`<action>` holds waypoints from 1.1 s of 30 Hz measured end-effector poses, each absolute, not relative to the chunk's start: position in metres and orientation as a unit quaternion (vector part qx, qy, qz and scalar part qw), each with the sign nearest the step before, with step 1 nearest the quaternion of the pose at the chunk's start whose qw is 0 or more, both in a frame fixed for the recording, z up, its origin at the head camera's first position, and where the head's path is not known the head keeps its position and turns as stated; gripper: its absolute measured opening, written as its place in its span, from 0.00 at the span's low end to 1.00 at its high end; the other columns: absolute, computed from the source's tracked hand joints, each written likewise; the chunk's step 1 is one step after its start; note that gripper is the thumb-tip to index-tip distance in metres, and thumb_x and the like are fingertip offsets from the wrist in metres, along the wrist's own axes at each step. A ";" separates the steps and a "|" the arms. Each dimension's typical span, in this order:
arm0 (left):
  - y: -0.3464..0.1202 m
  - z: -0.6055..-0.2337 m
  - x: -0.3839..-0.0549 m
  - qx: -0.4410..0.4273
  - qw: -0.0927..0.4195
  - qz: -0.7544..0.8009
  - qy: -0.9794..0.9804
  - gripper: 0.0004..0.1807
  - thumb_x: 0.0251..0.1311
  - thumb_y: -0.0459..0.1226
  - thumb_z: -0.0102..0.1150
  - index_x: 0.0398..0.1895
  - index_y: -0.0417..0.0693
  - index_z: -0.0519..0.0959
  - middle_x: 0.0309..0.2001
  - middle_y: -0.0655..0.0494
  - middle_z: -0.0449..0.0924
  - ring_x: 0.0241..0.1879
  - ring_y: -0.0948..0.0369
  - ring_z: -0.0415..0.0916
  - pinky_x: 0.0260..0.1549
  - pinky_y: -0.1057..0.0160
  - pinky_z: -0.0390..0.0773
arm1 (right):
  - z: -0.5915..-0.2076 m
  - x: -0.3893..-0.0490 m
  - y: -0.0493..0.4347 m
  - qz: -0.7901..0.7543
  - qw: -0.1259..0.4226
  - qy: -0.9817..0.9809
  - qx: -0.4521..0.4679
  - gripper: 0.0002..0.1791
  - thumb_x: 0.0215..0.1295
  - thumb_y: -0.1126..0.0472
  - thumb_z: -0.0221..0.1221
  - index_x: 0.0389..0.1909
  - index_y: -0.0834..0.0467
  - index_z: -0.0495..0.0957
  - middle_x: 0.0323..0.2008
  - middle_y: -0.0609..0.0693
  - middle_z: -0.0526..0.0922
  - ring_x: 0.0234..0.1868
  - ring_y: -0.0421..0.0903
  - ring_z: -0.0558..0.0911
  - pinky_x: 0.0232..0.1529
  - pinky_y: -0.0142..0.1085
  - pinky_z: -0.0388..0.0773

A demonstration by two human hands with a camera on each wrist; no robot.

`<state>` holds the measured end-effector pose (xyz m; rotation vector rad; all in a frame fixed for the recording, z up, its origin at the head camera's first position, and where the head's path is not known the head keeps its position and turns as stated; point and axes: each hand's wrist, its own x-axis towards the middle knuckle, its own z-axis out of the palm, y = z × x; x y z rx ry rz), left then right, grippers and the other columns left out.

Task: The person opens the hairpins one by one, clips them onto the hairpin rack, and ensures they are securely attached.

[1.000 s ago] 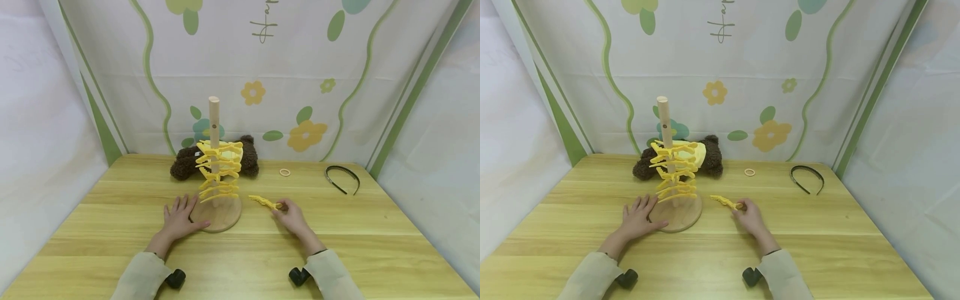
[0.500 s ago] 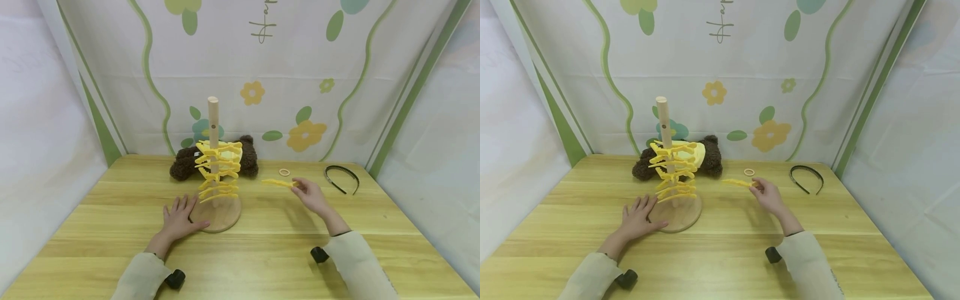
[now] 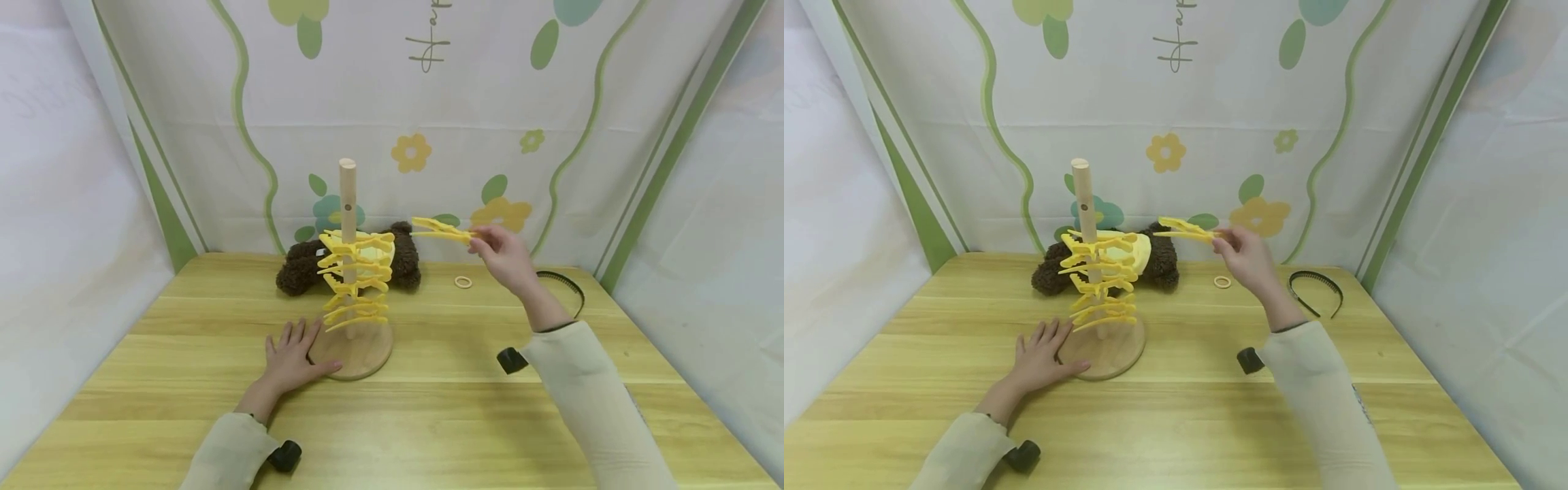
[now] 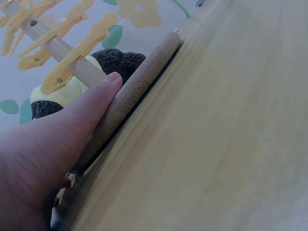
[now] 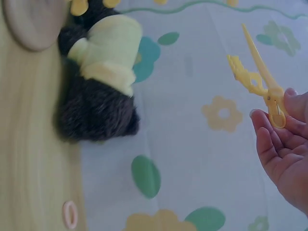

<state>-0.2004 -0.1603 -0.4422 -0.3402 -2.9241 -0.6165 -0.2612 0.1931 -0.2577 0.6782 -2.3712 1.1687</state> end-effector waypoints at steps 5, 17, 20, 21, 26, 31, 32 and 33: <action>-0.161 -0.443 -0.201 -0.113 0.066 -0.203 -0.970 0.53 0.38 0.71 0.45 0.66 0.53 0.49 0.64 0.39 0.45 0.61 0.41 0.37 0.47 0.34 0.32 | -0.238 -0.263 0.165 0.432 0.204 -0.835 0.272 0.11 0.58 0.66 0.54 0.39 0.69 0.75 0.29 0.61 0.79 0.27 0.45 0.78 0.25 0.26 0.71; -0.159 -0.439 -0.198 -0.114 0.067 -0.206 -0.970 0.52 0.39 0.70 0.46 0.66 0.51 0.50 0.63 0.39 0.46 0.61 0.40 0.37 0.47 0.34 0.32 | -0.221 -0.259 0.110 0.441 0.168 -0.820 0.323 0.08 0.58 0.66 0.54 0.34 0.67 0.76 0.24 0.54 0.78 0.23 0.43 0.75 0.18 0.30 0.63; -0.159 -0.438 -0.198 -0.114 0.068 -0.208 -0.969 0.52 0.39 0.69 0.46 0.66 0.50 0.51 0.63 0.38 0.46 0.61 0.40 0.37 0.47 0.34 0.32 | -0.212 -0.247 0.097 0.447 0.166 -0.812 0.338 0.07 0.58 0.69 0.54 0.33 0.70 0.76 0.23 0.57 0.77 0.22 0.44 0.74 0.18 0.29 0.63; -0.159 -0.438 -0.198 -0.114 0.068 -0.209 -0.969 0.52 0.39 0.69 0.46 0.66 0.50 0.51 0.63 0.38 0.46 0.61 0.40 0.37 0.47 0.34 0.32 | -0.209 -0.243 0.093 0.450 0.164 -0.808 0.343 0.06 0.57 0.70 0.53 0.33 0.71 0.75 0.22 0.57 0.77 0.21 0.45 0.73 0.18 0.29 0.63; -0.159 -0.438 -0.198 -0.115 0.068 -0.208 -0.969 0.52 0.39 0.70 0.46 0.66 0.51 0.51 0.63 0.39 0.46 0.61 0.41 0.38 0.47 0.34 0.33 | -0.209 -0.244 0.083 0.460 0.155 -0.795 0.362 0.06 0.57 0.71 0.53 0.32 0.71 0.75 0.22 0.60 0.76 0.19 0.45 0.72 0.16 0.29 0.62; -0.157 -0.438 -0.200 -0.119 0.069 -0.210 -0.968 0.52 0.38 0.70 0.46 0.66 0.51 0.52 0.63 0.39 0.47 0.61 0.41 0.38 0.47 0.34 0.33 | -0.219 -0.260 0.081 0.454 0.148 -0.800 0.363 0.07 0.58 0.67 0.54 0.34 0.67 0.76 0.23 0.56 0.77 0.21 0.46 0.75 0.16 0.30 0.63; -0.157 -0.438 -0.200 -0.120 0.070 -0.209 -0.968 0.52 0.38 0.70 0.46 0.66 0.51 0.52 0.63 0.39 0.47 0.61 0.41 0.38 0.47 0.34 0.33 | -0.219 -0.261 0.081 0.453 0.149 -0.800 0.364 0.07 0.58 0.66 0.54 0.34 0.66 0.76 0.23 0.55 0.78 0.22 0.46 0.75 0.16 0.30 0.63; -0.157 -0.438 -0.201 -0.120 0.070 -0.209 -0.968 0.52 0.38 0.70 0.46 0.66 0.51 0.52 0.63 0.38 0.47 0.61 0.40 0.38 0.47 0.34 0.33 | -0.220 -0.262 0.081 0.452 0.149 -0.800 0.365 0.07 0.58 0.66 0.54 0.34 0.66 0.76 0.23 0.55 0.78 0.21 0.47 0.75 0.15 0.30 0.63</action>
